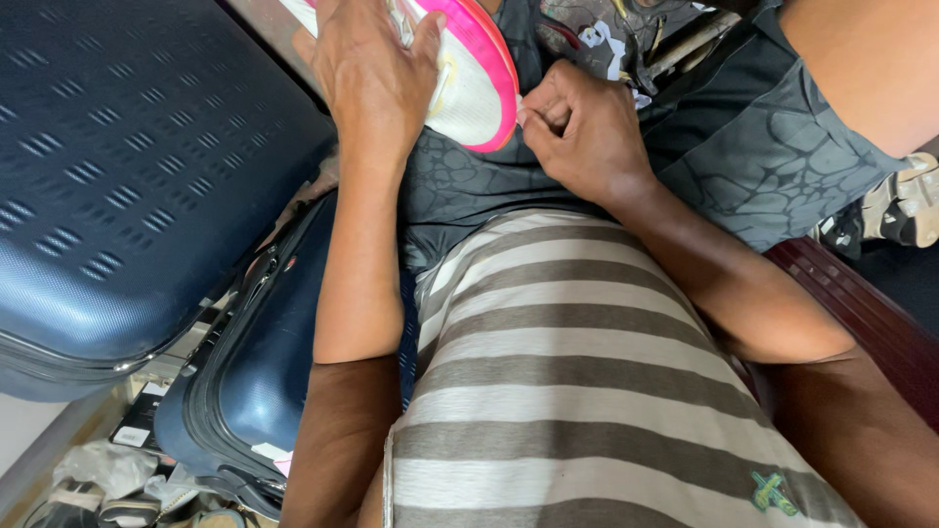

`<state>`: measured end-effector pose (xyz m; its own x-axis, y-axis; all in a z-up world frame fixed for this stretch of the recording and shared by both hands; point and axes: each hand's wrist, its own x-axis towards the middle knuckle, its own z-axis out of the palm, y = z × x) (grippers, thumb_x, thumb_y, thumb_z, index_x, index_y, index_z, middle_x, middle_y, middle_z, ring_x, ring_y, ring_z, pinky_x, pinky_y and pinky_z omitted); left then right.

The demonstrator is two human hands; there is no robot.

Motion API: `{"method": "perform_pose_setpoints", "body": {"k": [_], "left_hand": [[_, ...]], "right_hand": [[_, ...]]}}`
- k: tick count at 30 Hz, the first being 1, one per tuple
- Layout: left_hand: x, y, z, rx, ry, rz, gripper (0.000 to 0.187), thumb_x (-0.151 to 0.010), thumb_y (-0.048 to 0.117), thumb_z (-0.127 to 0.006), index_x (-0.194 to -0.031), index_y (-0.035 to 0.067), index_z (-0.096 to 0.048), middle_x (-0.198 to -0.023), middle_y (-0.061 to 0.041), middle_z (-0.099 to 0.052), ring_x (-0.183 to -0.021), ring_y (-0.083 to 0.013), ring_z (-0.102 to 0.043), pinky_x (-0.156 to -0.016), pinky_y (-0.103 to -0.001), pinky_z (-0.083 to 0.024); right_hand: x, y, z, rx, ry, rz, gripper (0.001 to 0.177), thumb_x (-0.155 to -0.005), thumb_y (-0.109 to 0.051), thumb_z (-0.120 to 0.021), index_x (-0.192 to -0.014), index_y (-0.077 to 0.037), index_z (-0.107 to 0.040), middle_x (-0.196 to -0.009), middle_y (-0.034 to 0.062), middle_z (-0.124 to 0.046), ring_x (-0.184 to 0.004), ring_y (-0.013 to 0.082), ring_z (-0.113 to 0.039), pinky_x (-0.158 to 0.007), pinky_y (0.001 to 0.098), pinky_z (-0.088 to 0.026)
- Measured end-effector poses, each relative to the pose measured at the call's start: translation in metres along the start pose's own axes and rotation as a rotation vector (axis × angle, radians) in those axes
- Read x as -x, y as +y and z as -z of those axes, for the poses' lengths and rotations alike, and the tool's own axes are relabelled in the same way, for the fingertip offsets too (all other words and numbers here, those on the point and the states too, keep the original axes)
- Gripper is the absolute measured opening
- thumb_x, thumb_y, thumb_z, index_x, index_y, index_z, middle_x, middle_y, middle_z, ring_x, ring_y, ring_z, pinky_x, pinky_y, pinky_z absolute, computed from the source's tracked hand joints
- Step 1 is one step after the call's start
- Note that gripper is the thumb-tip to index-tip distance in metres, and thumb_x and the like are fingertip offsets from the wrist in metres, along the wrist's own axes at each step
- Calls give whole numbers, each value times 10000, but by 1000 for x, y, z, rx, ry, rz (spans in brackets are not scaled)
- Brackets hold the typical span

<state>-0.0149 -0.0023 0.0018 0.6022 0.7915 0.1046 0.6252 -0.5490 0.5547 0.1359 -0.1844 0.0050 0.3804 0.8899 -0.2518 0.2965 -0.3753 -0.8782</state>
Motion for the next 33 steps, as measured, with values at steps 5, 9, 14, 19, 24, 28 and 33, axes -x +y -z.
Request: {"method": "perform_pose_setpoints", "body": {"k": [5, 9, 14, 19, 24, 28, 33], "left_hand": [[-5, 0, 9, 30, -9, 39, 455, -889, 249, -919, -1161, 33, -626, -1080, -195, -695, -1035, -424, -646, -863, -504, -456], [-4, -4, 26, 409, -115, 432, 506, -872, 289, -844, -1225, 38, -583, -1103, -141, -742, -1051, -285, -739, -944, -361, -551], [1, -5, 44, 576, -20, 189, 456, -1035, 94, -833, -1390, -1, -563, -1314, -132, -691, -1229, -241, -676, -1134, -362, -519], [9, 0, 50, 857, -37, 413, 484, -1008, 76, -802, -1427, 21, -566, -1257, -87, -694, -1141, -159, -679, -1034, -305, -560], [7, 4, 47, 772, -40, 370, 475, -1005, 71, -811, -1409, 25, -565, -1222, -92, -699, -1116, -153, -681, -1017, -301, -568], [10, 4, 42, 772, -35, 335, 492, -1033, 68, -816, -1447, 23, -554, -1308, -101, -686, -1196, -165, -670, -1077, -310, -551], [9, 7, 38, 741, -35, 323, 507, -1025, 72, -816, -1449, 20, -544, -1334, -101, -668, -1209, -163, -664, -1077, -304, -551]], "right_hand": [[-3, 13, 8, -270, 5, -14, 81, -998, -7, -753, -989, -14, -673, -847, 69, -691, -736, 100, -614, -693, 255, -498], [-11, 21, 27, -707, 61, -14, 28, -1091, 1, -650, -1107, -18, -637, -992, 99, -726, -811, 133, -701, -716, 224, -520], [-20, 13, 47, -1127, 58, -5, 45, -1149, -39, -581, -1190, -21, -579, -1186, 150, -705, -1000, 203, -731, -858, 312, -625], [-23, -6, 55, -955, 42, 69, 95, -1160, 18, -594, -1191, -45, -530, -1187, 181, -703, -1044, 213, -722, -889, 318, -623], [-17, -27, 57, -688, -25, 198, 70, -1149, 35, -603, -1185, 6, -551, -1147, 142, -694, -981, 153, -693, -925, 288, -590], [-14, -42, 52, -369, -10, 143, 134, -1016, 7, -681, -1131, 29, -615, -1090, 99, -698, -992, 133, -688, -900, 271, -569], [-19, -42, 53, 5, 20, 297, 110, -1041, -13, -785, -1124, -11, -713, -1095, 95, -696, -910, 145, -686, -824, 262, -557]]}}
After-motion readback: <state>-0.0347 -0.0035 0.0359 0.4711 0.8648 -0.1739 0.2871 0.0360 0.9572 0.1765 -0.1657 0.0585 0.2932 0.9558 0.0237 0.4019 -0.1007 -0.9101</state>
